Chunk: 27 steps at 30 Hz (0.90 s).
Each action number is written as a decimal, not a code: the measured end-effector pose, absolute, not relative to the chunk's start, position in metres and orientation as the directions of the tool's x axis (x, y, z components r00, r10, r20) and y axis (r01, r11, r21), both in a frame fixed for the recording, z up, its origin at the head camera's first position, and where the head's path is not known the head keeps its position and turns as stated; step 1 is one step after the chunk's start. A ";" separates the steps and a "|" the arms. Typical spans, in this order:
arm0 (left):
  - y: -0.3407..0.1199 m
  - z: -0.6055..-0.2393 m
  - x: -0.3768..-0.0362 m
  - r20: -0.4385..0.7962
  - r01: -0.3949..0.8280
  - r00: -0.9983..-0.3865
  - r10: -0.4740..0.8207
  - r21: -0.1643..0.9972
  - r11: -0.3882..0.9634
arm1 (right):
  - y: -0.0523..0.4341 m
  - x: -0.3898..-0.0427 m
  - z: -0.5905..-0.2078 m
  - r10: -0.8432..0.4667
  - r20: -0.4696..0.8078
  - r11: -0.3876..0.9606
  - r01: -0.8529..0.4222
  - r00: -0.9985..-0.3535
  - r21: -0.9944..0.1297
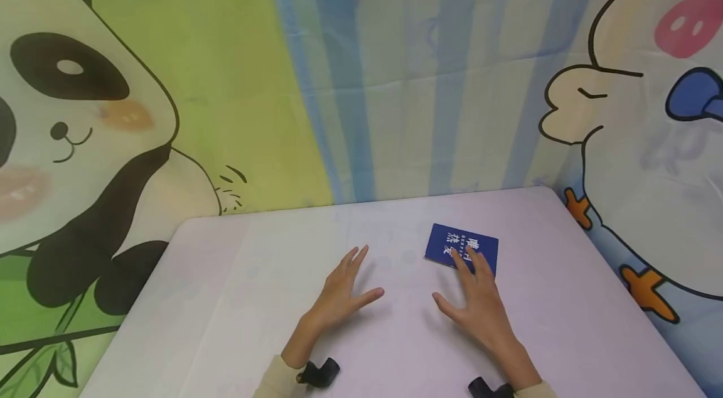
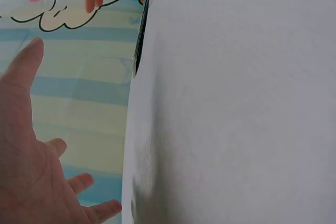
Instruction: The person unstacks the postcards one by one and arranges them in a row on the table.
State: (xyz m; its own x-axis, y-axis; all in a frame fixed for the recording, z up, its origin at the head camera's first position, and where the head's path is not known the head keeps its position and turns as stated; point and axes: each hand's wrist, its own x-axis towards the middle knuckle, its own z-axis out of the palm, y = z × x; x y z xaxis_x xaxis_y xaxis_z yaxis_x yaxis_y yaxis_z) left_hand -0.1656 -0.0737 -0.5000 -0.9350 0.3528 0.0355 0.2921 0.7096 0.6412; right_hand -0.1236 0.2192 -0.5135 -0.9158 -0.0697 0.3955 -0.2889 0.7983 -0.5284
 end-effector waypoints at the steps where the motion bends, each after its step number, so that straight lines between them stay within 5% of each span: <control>1: -0.072 -0.501 -0.166 0.030 0.288 -0.935 0.354 0.649 0.704 | 0.221 -0.124 -0.514 -0.053 0.391 0.796 -0.275 -0.919 -0.539; 9: -0.059 -0.508 -0.170 -0.006 0.242 -0.913 0.409 0.798 0.552 | 0.233 -0.122 -0.517 0.066 0.355 0.792 -0.168 -0.933 -0.588; 27: -0.019 -0.526 -0.182 0.085 0.262 -0.926 0.369 0.847 0.463 | 0.252 -0.127 -0.527 0.171 0.424 0.662 -0.215 -0.889 -0.718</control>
